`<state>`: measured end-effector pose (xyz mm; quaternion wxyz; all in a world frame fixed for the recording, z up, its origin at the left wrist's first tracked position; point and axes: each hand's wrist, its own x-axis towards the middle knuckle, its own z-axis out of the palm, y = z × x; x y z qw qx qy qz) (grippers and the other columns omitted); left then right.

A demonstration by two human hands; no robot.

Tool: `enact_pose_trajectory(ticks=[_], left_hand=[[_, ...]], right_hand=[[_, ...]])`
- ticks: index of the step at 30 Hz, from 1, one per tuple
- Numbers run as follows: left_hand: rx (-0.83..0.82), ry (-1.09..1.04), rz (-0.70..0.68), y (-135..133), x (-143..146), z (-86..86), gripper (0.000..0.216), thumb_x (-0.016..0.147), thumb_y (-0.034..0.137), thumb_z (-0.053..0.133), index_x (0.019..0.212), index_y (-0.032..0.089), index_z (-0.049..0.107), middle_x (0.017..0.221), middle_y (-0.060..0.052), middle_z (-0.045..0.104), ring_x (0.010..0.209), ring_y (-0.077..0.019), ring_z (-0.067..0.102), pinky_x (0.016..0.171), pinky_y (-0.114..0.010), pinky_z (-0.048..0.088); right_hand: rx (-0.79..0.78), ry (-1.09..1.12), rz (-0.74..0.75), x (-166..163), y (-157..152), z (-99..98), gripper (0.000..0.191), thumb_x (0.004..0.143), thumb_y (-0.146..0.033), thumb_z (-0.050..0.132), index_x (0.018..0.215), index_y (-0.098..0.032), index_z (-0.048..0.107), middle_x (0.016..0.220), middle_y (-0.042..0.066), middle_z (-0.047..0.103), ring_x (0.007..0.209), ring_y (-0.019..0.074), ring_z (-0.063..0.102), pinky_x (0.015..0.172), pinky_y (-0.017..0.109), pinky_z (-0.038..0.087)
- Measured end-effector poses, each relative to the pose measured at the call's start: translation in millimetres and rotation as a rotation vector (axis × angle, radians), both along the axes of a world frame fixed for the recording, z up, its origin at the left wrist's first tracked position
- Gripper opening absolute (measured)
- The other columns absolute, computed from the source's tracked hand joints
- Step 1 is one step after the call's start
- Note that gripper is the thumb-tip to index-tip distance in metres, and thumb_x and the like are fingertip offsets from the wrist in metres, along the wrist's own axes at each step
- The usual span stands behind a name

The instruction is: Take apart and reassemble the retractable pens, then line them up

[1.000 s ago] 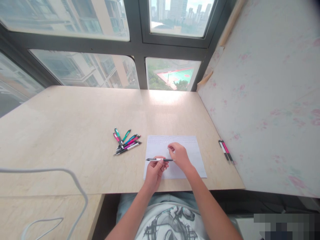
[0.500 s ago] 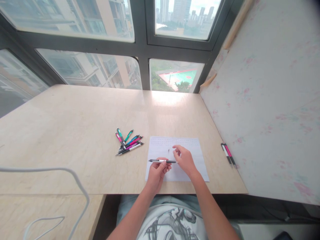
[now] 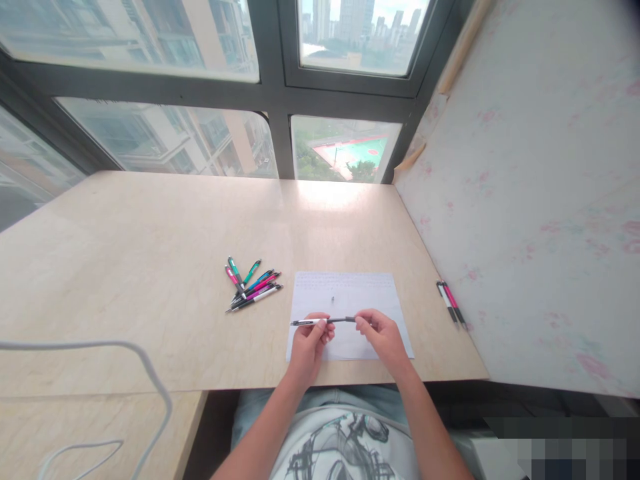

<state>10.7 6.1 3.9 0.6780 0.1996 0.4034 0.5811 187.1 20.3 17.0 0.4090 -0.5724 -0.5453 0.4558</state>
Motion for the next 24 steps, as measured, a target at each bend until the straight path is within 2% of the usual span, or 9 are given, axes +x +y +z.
enact_pose_trajectory(ticks=[4,6,10,14,17,20,22,24], left_hand=[[-0.016,-0.055,0.025,0.9,-0.3,0.2,0.023,0.074,0.030,0.075,0.090,0.015,0.069,0.071,-0.004,0.067,0.063,-0.0103,0.059,0.060,-0.022,0.046],[-0.018,-0.070,0.024,0.9,-0.3,0.1,0.022,0.075,0.029,0.075,0.090,0.015,0.069,0.072,-0.004,0.067,0.063,-0.0100,0.060,0.061,-0.022,0.046],[-0.005,-0.090,0.010,0.6,-0.3,-0.1,0.021,0.076,0.027,0.074,0.091,0.014,0.069,0.072,-0.004,0.068,0.065,-0.0094,0.060,0.063,-0.020,0.046],[-0.010,-0.082,-0.003,0.5,-0.2,1.3,0.023,0.075,0.029,0.075,0.092,0.014,0.069,0.072,-0.004,0.068,0.063,-0.0096,0.059,0.061,-0.021,0.046],[-0.013,-0.085,-0.013,0.5,-0.1,2.8,0.022,0.076,0.028,0.074,0.092,0.013,0.069,0.072,-0.004,0.068,0.063,-0.0093,0.059,0.061,-0.020,0.045],[-0.013,-0.094,-0.012,0.4,0.1,3.4,0.021,0.077,0.026,0.073,0.092,0.013,0.068,0.072,-0.005,0.068,0.063,-0.0092,0.059,0.061,-0.020,0.045],[-0.012,-0.098,-0.012,0.4,0.2,3.2,0.021,0.077,0.026,0.073,0.092,0.013,0.068,0.072,-0.005,0.068,0.063,-0.0093,0.059,0.061,-0.020,0.045],[-0.013,-0.097,-0.013,0.4,0.5,2.7,0.021,0.078,0.026,0.073,0.094,0.012,0.068,0.072,-0.005,0.068,0.064,-0.0097,0.059,0.062,-0.020,0.045]], right_hand=[[0.037,-0.059,-0.142,9.7,5.5,-6.3,0.028,0.080,-0.044,0.063,0.090,-0.018,0.068,0.079,0.007,0.070,0.070,0.0204,0.065,0.056,0.029,0.050],[0.074,-0.135,-0.167,8.3,9.6,-7.5,0.025,0.080,-0.040,0.062,0.091,-0.018,0.068,0.083,0.008,0.071,0.076,0.0221,0.066,0.062,0.031,0.051],[0.144,-0.268,-0.020,-5.7,23.3,-5.8,0.017,0.082,-0.031,0.057,0.089,-0.020,0.068,0.081,0.006,0.071,0.073,0.0200,0.065,0.064,0.031,0.050],[0.147,-0.340,0.118,-19.4,42.8,-3.9,0.015,0.081,-0.025,0.056,0.084,-0.020,0.070,0.078,0.004,0.070,0.069,0.0172,0.062,0.071,0.031,0.048],[0.112,-0.381,0.127,-23.2,55.2,-3.4,0.021,0.081,-0.025,0.055,0.094,-0.019,0.070,0.076,0.003,0.069,0.067,0.0170,0.061,0.070,0.030,0.046],[0.112,-0.386,0.075,-22.2,58.5,-2.3,0.027,0.081,-0.027,0.055,0.104,-0.018,0.067,0.076,0.002,0.068,0.066,0.0167,0.059,0.070,0.030,0.046],[0.105,-0.325,0.037,-20.0,53.9,-1.0,0.024,0.084,-0.032,0.053,0.098,-0.019,0.068,0.076,0.003,0.068,0.068,0.0171,0.059,0.070,0.029,0.046],[0.064,-0.214,0.038,-17.7,44.7,0.7,0.029,0.089,-0.040,0.048,0.087,-0.019,0.067,0.074,0.003,0.068,0.066,0.0169,0.059,0.067,0.028,0.046]])
